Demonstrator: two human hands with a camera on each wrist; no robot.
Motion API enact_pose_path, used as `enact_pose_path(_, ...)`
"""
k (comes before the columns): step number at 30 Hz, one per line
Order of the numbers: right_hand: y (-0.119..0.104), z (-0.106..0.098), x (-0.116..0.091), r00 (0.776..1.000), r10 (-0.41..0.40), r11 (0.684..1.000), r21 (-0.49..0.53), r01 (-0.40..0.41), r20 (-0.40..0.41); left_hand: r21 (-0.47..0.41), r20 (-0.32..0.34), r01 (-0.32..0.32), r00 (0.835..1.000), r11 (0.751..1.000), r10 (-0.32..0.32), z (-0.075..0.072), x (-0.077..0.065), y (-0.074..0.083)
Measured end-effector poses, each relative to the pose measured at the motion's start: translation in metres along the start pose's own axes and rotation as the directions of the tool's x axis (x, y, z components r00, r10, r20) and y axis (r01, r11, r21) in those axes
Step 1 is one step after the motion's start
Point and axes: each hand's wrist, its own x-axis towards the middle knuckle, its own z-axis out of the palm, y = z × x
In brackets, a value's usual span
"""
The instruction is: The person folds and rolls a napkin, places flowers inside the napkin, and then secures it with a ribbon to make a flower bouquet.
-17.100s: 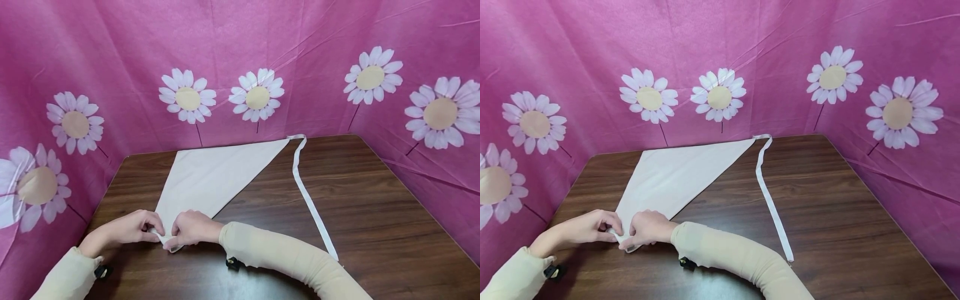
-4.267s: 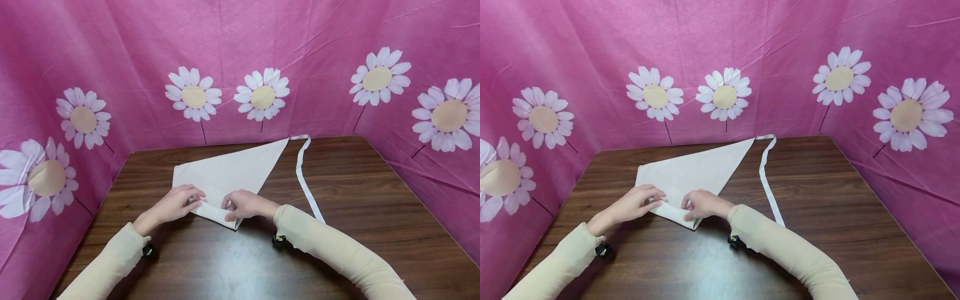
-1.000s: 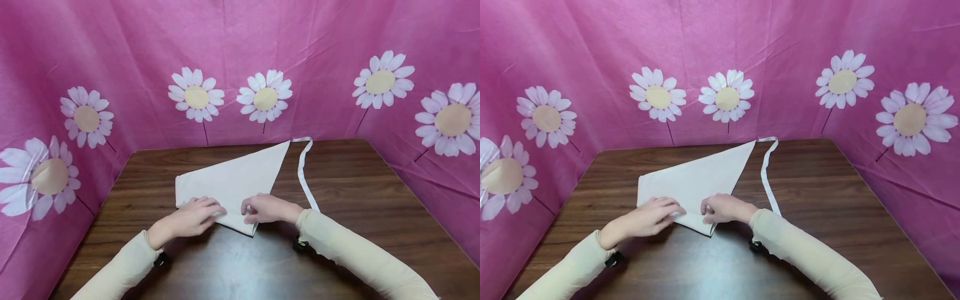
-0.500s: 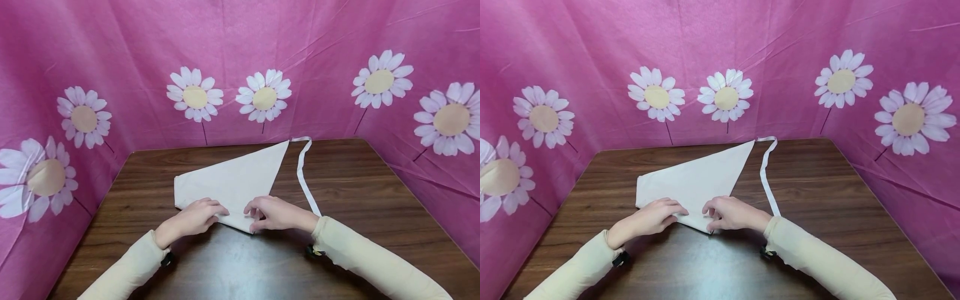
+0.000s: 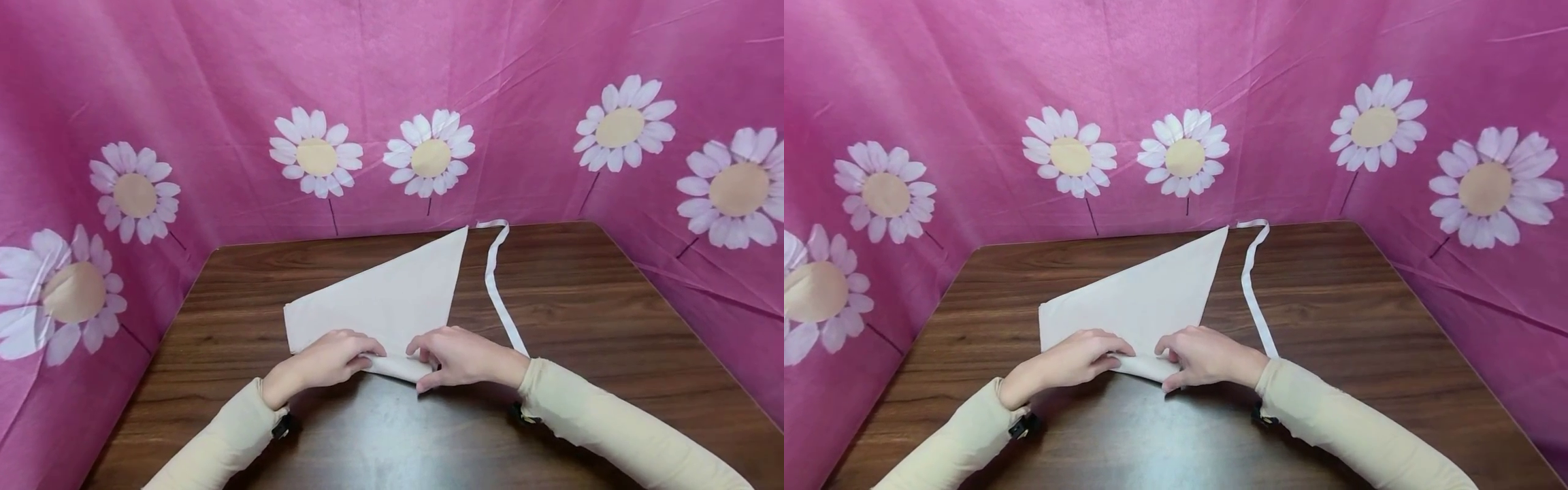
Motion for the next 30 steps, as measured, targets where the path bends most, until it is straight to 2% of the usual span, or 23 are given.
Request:
enact_pose_path(11,0.002,-0.004,-0.006,1.000,-0.010,0.998,0.063,0.010,0.005,-0.021,0.050,0.007,0.999,1.000,-0.006,-0.001,0.004,0.002)
enact_pose_path(17,0.006,-0.006,-0.010,0.999,0.034,0.995,0.095,-0.036,0.016,0.051,0.089,0.033,0.995,0.998,-0.037,-0.004,-0.005,-0.003)
enact_pose_path(20,0.012,-0.008,-0.012,0.999,0.034,0.991,0.127,-0.037,0.030,0.052,0.066,0.034,0.997,0.998,-0.037,-0.007,-0.010,-0.009)
enact_pose_path(26,0.026,-0.013,-0.015,0.996,0.047,0.978,0.200,-0.063,0.082,-0.034,0.019,0.014,1.000,0.999,-0.014,-0.014,-0.017,-0.023)
enact_pose_path(30,0.032,-0.015,-0.017,0.993,0.063,0.968,0.238,-0.085,0.098,-0.060,0.012,0.046,0.999,0.997,-0.045,-0.019,-0.021,-0.029)
